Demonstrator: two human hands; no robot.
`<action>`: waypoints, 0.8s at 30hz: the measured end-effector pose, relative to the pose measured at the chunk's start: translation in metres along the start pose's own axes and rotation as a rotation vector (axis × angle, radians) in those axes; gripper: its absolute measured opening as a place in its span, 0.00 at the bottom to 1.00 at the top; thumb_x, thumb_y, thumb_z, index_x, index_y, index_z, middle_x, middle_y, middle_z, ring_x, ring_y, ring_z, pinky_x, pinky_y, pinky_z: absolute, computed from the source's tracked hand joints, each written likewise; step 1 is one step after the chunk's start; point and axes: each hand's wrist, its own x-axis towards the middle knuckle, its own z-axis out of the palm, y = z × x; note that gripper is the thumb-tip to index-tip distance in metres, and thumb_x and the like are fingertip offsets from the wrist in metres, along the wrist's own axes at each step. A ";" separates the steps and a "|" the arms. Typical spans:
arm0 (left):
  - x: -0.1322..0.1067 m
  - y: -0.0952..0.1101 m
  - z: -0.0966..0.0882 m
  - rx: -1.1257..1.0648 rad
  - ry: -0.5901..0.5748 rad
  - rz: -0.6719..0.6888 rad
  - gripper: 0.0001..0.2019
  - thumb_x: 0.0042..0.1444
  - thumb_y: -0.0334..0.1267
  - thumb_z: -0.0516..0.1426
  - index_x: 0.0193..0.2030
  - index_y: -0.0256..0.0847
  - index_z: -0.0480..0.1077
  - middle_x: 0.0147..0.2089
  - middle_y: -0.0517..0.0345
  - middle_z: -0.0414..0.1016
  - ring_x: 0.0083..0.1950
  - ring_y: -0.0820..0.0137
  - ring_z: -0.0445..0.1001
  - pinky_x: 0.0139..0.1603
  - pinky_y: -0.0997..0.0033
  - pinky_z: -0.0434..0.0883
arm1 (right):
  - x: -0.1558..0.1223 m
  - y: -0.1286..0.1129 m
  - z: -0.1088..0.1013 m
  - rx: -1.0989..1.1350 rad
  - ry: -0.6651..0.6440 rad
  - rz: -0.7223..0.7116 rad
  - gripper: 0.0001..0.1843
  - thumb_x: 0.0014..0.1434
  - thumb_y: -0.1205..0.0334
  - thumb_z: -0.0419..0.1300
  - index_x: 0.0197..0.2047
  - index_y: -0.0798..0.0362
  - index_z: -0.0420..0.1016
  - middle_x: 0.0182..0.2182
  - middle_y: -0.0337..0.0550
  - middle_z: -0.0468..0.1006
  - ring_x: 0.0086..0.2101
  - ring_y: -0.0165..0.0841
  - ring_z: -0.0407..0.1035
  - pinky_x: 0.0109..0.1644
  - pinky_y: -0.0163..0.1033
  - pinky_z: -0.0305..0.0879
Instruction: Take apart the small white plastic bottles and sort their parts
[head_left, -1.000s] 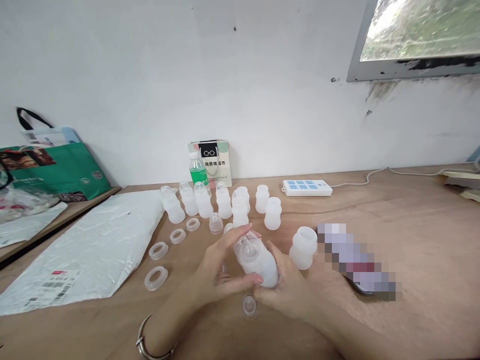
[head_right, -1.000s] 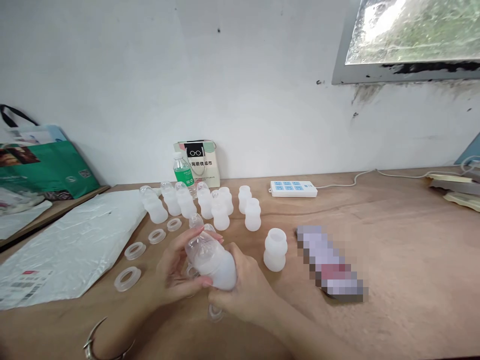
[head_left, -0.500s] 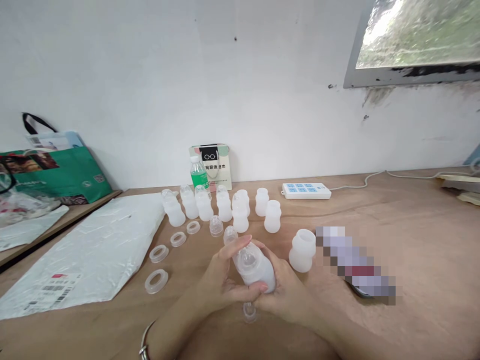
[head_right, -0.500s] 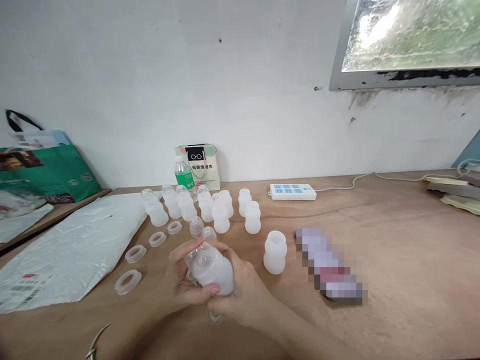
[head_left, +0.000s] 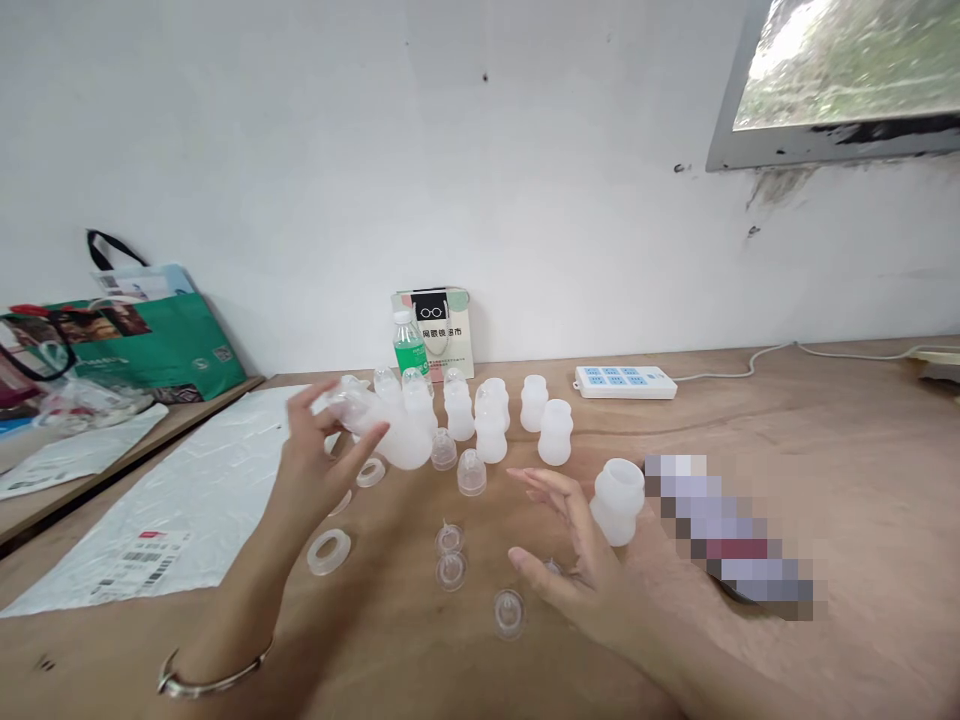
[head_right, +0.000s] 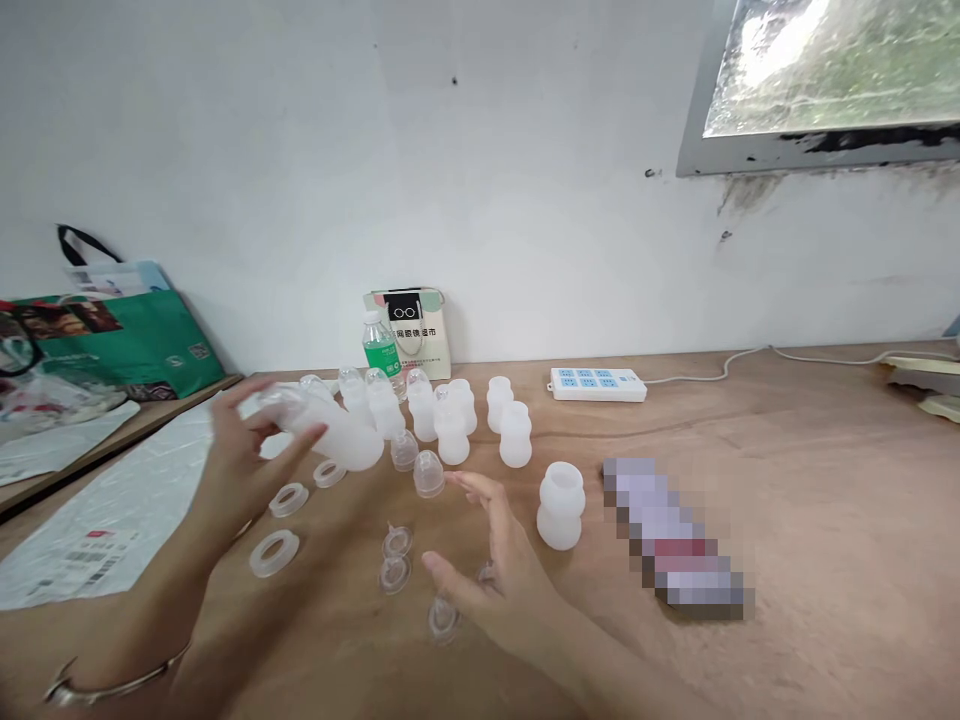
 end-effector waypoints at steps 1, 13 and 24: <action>0.003 -0.009 0.001 0.109 -0.085 -0.066 0.32 0.51 0.48 0.60 0.60 0.44 0.54 0.43 0.53 0.74 0.38 0.61 0.77 0.36 0.61 0.74 | 0.000 0.000 0.000 -0.005 0.011 -0.010 0.27 0.58 0.63 0.58 0.59 0.44 0.54 0.58 0.46 0.64 0.59 0.39 0.59 0.63 0.54 0.56; 0.007 -0.051 0.044 0.185 -0.308 -0.205 0.34 0.52 0.53 0.56 0.63 0.43 0.52 0.51 0.46 0.71 0.44 0.58 0.75 0.45 0.56 0.72 | 0.000 0.009 0.000 -0.083 0.082 0.006 0.18 0.61 0.63 0.54 0.54 0.44 0.61 0.51 0.43 0.70 0.54 0.37 0.63 0.59 0.49 0.61; 0.006 -0.058 0.061 0.114 -0.214 -0.144 0.42 0.52 0.49 0.59 0.67 0.45 0.41 0.55 0.43 0.67 0.49 0.58 0.73 0.50 0.52 0.70 | -0.001 0.005 -0.004 -0.129 0.109 -0.215 0.15 0.59 0.67 0.55 0.49 0.47 0.65 0.46 0.45 0.75 0.49 0.38 0.70 0.52 0.44 0.68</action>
